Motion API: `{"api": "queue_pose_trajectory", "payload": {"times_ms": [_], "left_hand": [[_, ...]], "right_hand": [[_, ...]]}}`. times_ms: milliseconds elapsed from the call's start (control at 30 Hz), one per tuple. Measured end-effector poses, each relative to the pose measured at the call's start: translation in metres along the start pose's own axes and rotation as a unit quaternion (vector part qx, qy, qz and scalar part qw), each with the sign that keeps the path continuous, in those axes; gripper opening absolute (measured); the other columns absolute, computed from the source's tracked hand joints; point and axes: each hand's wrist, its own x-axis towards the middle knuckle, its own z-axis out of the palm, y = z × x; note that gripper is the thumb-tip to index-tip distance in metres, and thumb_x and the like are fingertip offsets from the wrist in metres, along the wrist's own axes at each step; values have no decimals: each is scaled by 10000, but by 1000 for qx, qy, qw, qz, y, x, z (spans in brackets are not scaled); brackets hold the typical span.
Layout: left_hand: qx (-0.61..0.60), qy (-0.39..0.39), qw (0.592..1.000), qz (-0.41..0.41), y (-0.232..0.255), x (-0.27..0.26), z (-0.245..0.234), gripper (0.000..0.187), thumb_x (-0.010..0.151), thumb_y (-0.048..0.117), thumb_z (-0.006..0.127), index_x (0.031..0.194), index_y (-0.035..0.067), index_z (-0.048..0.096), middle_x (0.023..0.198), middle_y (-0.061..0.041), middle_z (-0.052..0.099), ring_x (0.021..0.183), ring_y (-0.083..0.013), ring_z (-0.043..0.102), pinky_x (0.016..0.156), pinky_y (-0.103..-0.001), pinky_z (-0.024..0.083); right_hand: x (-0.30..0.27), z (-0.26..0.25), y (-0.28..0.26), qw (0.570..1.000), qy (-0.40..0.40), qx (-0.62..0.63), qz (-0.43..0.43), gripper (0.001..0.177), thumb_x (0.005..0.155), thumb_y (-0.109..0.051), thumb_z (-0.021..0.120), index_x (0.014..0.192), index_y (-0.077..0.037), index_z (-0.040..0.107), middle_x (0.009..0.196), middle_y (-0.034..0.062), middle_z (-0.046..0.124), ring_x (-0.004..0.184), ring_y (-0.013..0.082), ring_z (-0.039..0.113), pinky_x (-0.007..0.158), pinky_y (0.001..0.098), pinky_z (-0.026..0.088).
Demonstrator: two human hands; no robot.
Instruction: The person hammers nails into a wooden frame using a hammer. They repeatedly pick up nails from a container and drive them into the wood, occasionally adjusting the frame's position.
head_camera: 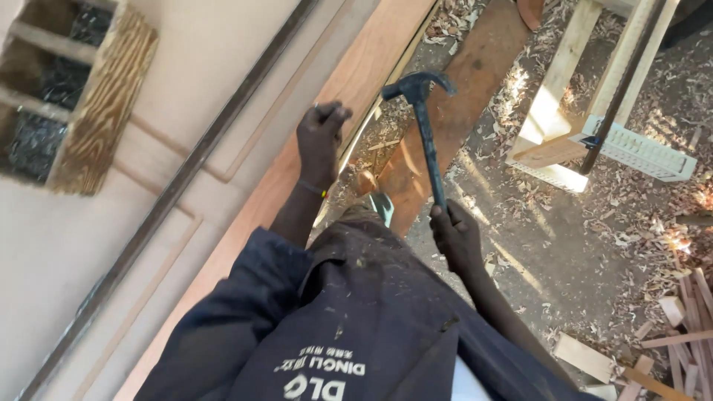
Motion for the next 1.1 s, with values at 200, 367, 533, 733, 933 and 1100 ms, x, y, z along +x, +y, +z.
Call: {"api": "queue_pose_trajectory", "payload": {"times_ms": [200,367,533,733,933,1100], "left_hand": [[18,-9,999,41,-42,170,102,133,873,157,785,811,123,671,664,4,584,603,-46,500,567,-211,381],[20,-31,991,130,-90,275,151,36,783,42,793,803,44,763,771,8,688,789,-91,593,728,-278,550],[60,-60,982,167,-116,325,174,146,815,6,728,713,84,659,720,18,646,757,-91,569,706,-288,509],[85,-52,991,84,-118,323,181,29,839,60,748,814,64,734,791,-11,724,792,-113,639,725,-292,583],[145,-48,983,106,-115,313,183,100,818,87,775,761,105,695,788,9,718,809,-112,650,746,-296,558],[184,-34,977,98,-113,311,183,88,819,92,786,766,108,717,792,11,738,802,-105,661,727,-280,552]], "right_hand": [[86,-45,-62,988,35,-144,-53,412,1060,-349,587,778,-51,624,468,124,510,362,201,529,392,329,435],[125,-63,-101,950,71,-288,-94,449,1028,-547,493,829,-155,582,606,-26,605,585,121,579,613,304,428],[162,-67,-116,988,32,-154,-1,395,1001,-501,560,891,-125,512,622,10,507,460,121,455,420,278,365],[208,-77,-119,984,12,-168,49,445,1002,-543,528,870,-120,504,633,27,503,463,123,427,389,280,341],[264,-86,-133,966,-58,-252,-1,487,1010,-592,470,895,-123,531,633,14,540,441,128,484,380,281,389],[325,-89,-144,933,-123,-324,-99,550,1028,-649,358,928,-150,566,714,5,568,585,154,525,516,311,373]]}}
